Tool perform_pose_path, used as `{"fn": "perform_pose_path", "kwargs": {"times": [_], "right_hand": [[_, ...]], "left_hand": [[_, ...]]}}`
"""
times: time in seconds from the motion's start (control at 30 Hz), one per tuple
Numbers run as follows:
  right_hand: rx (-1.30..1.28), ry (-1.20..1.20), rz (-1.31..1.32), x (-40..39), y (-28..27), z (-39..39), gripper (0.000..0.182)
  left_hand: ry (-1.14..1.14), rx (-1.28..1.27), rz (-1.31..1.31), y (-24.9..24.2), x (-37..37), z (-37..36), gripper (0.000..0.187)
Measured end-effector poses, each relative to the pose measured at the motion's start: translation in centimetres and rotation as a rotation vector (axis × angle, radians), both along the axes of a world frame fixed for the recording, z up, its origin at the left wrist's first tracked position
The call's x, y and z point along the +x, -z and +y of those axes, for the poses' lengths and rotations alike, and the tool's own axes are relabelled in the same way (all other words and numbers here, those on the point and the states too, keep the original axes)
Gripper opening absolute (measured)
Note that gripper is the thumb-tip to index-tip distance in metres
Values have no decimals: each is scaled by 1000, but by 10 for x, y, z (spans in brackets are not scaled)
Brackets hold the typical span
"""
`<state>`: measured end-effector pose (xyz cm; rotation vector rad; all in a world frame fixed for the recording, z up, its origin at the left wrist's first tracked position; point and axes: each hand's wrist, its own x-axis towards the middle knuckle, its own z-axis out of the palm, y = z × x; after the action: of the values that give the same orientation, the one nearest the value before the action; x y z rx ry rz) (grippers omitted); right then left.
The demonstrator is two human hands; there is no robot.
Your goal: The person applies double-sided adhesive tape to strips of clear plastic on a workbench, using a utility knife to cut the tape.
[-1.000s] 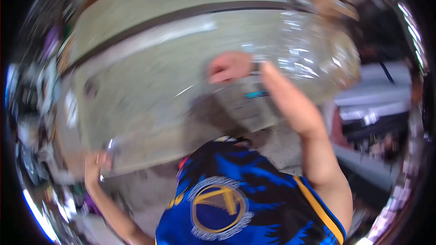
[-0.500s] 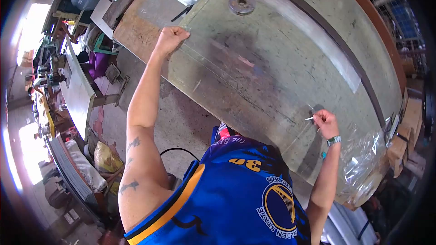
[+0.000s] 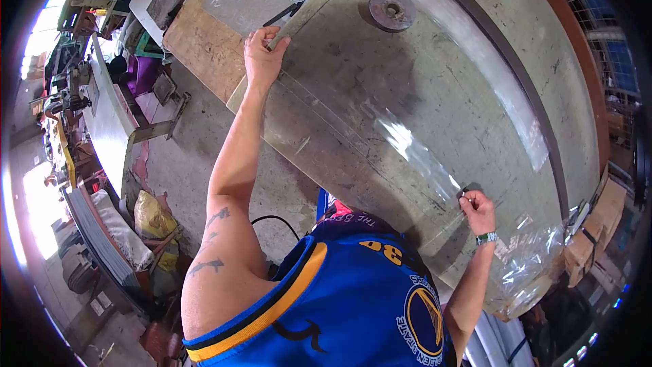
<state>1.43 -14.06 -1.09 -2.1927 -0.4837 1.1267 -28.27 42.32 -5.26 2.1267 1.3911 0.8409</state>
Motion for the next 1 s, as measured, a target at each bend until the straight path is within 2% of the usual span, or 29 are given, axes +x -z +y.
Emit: {"fn": "perform_pose_path", "kwargs": {"times": [0.17, 0.63, 0.67, 0.73, 0.77, 0.8, 0.83, 0.93, 0.97, 1.0], "right_hand": [[-22, 30, 43, -2, 3, -7, 8], [-1, 22, 27, -5, -5, -9, 8], [-13, -38, 4, -2, -5, -11, 7], [-51, -157, -98, 0, -9, -12, 12], [-15, -143, -90, -1, -9, -15, 17], [6, -147, -88, 1, -7, -21, 20], [-78, -172, -102, 4, -5, -28, 22], [-158, -167, -185, 3, -19, -35, 21], [-196, -125, -186, 2, -22, -41, 21], [-219, -91, -186, 2, -22, -44, 21]], "left_hand": [[18, 22, -3, -4, 2, -4, 29], [95, 336, 115, 1, 3, -10, 25], [123, 355, 119, 2, 2, -9, 24], [121, 442, 291, 10, -5, -3, 23], [120, 294, 313, 8, -6, -3, 25], [101, 317, 342, 7, -3, -7, 27], [138, 268, 300, 8, -4, -2, 31], [228, 372, 280, 16, -8, 10, 31], [180, 249, 239, 16, -5, 8, 34], [177, 234, 241, 15, -2, 8, 35]]}}
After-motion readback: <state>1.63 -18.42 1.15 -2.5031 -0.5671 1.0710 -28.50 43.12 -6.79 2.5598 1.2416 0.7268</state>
